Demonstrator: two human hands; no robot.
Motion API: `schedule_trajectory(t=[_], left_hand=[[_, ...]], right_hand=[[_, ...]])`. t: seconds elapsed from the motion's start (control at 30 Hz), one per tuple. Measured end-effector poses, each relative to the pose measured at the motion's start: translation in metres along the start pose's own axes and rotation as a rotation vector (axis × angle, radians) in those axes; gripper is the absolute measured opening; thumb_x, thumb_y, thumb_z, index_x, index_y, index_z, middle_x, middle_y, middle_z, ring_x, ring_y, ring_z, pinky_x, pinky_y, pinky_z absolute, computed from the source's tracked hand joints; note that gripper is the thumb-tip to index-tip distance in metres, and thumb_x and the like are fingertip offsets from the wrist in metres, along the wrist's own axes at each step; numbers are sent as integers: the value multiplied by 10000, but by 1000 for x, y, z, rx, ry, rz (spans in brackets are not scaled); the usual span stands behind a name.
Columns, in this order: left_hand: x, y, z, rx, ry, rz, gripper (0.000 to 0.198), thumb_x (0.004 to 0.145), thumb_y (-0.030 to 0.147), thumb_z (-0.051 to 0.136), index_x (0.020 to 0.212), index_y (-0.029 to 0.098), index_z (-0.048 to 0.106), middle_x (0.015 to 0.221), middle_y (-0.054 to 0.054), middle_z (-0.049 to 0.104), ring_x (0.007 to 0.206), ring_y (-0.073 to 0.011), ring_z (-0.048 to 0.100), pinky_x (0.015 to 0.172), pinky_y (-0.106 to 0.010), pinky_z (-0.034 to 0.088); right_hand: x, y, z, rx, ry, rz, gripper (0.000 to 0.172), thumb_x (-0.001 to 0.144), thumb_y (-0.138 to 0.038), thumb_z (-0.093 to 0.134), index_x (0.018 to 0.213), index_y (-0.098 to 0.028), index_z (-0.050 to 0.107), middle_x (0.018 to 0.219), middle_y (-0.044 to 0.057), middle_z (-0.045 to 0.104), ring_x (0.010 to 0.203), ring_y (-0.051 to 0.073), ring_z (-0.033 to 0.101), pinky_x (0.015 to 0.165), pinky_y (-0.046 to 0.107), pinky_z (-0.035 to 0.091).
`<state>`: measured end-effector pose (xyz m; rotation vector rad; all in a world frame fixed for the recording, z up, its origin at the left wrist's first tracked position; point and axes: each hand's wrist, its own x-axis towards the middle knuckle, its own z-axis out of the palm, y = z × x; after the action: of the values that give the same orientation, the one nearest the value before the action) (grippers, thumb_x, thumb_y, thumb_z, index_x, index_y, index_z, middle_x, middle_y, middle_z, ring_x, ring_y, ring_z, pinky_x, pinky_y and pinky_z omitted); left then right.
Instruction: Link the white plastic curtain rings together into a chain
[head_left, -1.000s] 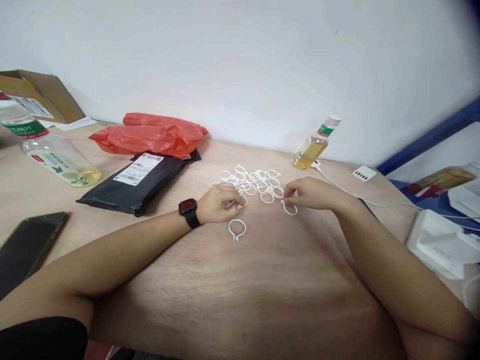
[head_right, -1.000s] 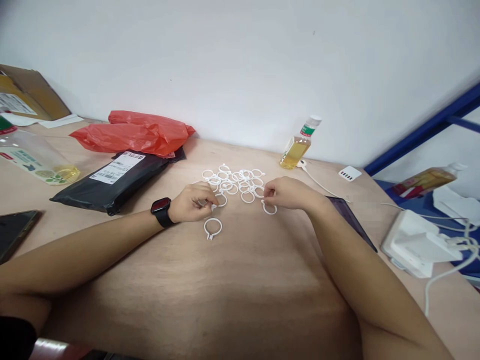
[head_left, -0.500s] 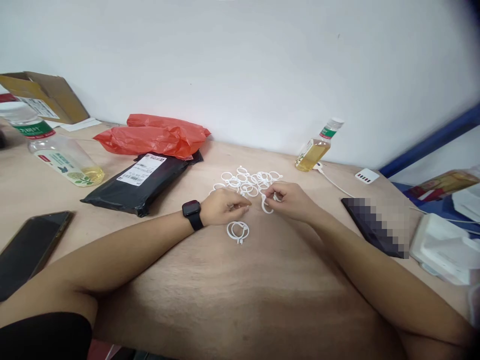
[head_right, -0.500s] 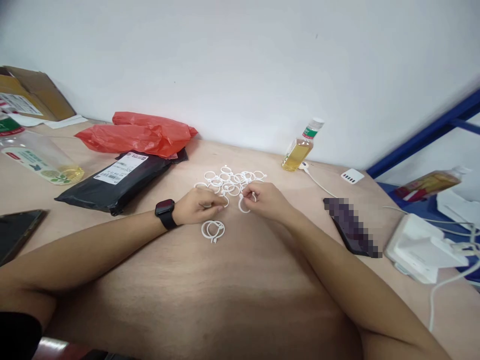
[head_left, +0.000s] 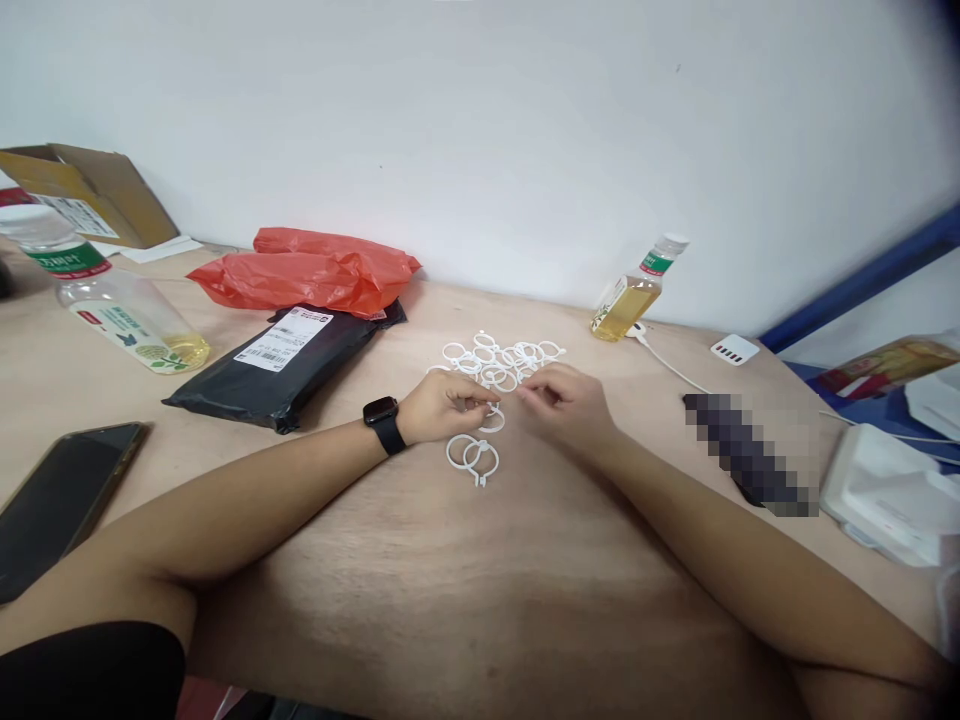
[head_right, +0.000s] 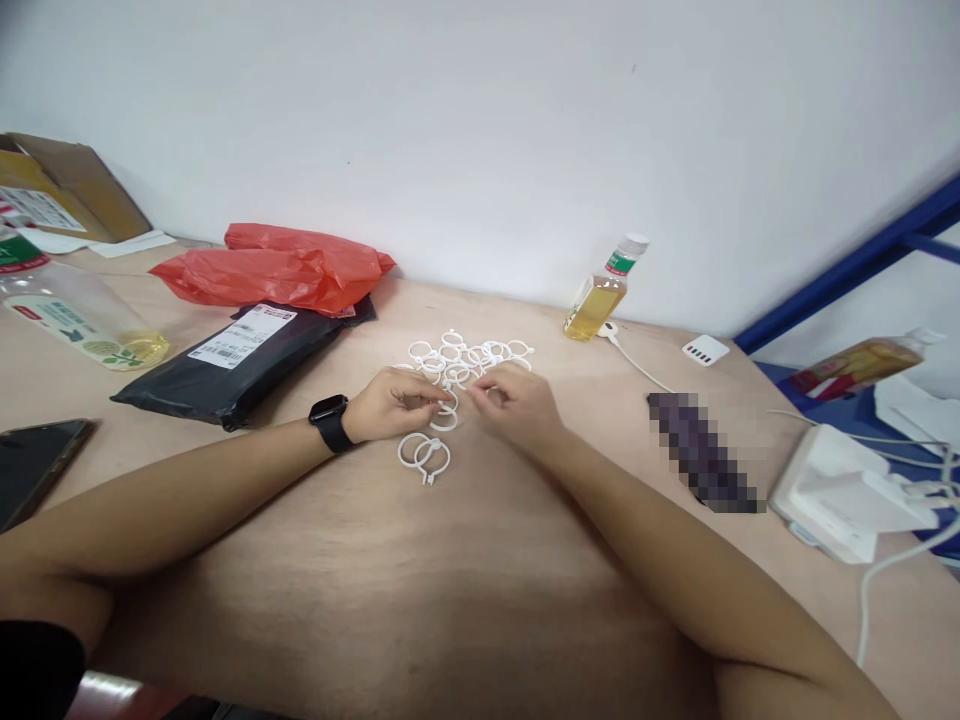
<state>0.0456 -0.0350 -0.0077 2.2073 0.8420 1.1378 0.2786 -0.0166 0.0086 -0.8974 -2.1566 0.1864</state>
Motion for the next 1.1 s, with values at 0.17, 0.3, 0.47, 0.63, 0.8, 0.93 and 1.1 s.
schedule_trajectory(t=[0.17,0.3,0.47,0.63,0.8,0.93,1.1], left_hand=[[1,-2,-2,-26,-108,46,248,869,195,566,1010,147,764,822,-61,755,709,-110,676,686,-207,523],[1,-4,-2,-44,-159,35,255,882,217,575,1051,157,757,859,-66,759,725,-113,677,667,-203,513],[-1,-6,-3,-58,-194,25,294,874,172,539,1079,139,747,907,-76,764,750,-116,691,675,-201,517],[0,-3,-3,-21,-205,12,284,827,131,547,1011,151,763,838,-46,754,681,-92,661,651,-181,499],[0,1,-3,-16,-202,0,248,743,96,578,907,138,761,740,-20,708,590,-71,579,586,-166,460],[-1,4,-3,-15,-192,39,237,717,95,563,860,132,749,714,-21,682,593,-76,560,582,-177,448],[-1,7,-4,-3,-201,74,255,707,92,534,845,138,743,721,-30,686,601,-88,566,596,-196,458]], right_hand=[[0,56,-22,-104,37,290,150,823,-317,661,743,-196,699,711,28,684,569,148,551,573,299,421],[-4,76,-26,-97,-81,252,155,839,-313,621,782,-198,708,766,37,706,594,149,567,586,298,430],[-4,73,-21,-98,-191,115,147,848,-264,585,856,-203,719,824,44,708,647,159,587,624,301,446],[-4,77,-23,-114,-291,14,221,853,-227,542,965,-204,731,878,53,701,715,168,619,655,293,460],[-4,75,-24,-219,-379,-32,278,853,-233,542,1057,-205,728,841,42,715,737,173,639,681,286,457],[-4,69,-22,-286,-388,-19,248,809,-236,578,1001,-207,731,821,34,719,723,169,635,661,274,440],[-3,68,-21,-291,-312,134,120,790,-277,603,820,-218,703,710,6,681,654,165,616,625,278,426]])
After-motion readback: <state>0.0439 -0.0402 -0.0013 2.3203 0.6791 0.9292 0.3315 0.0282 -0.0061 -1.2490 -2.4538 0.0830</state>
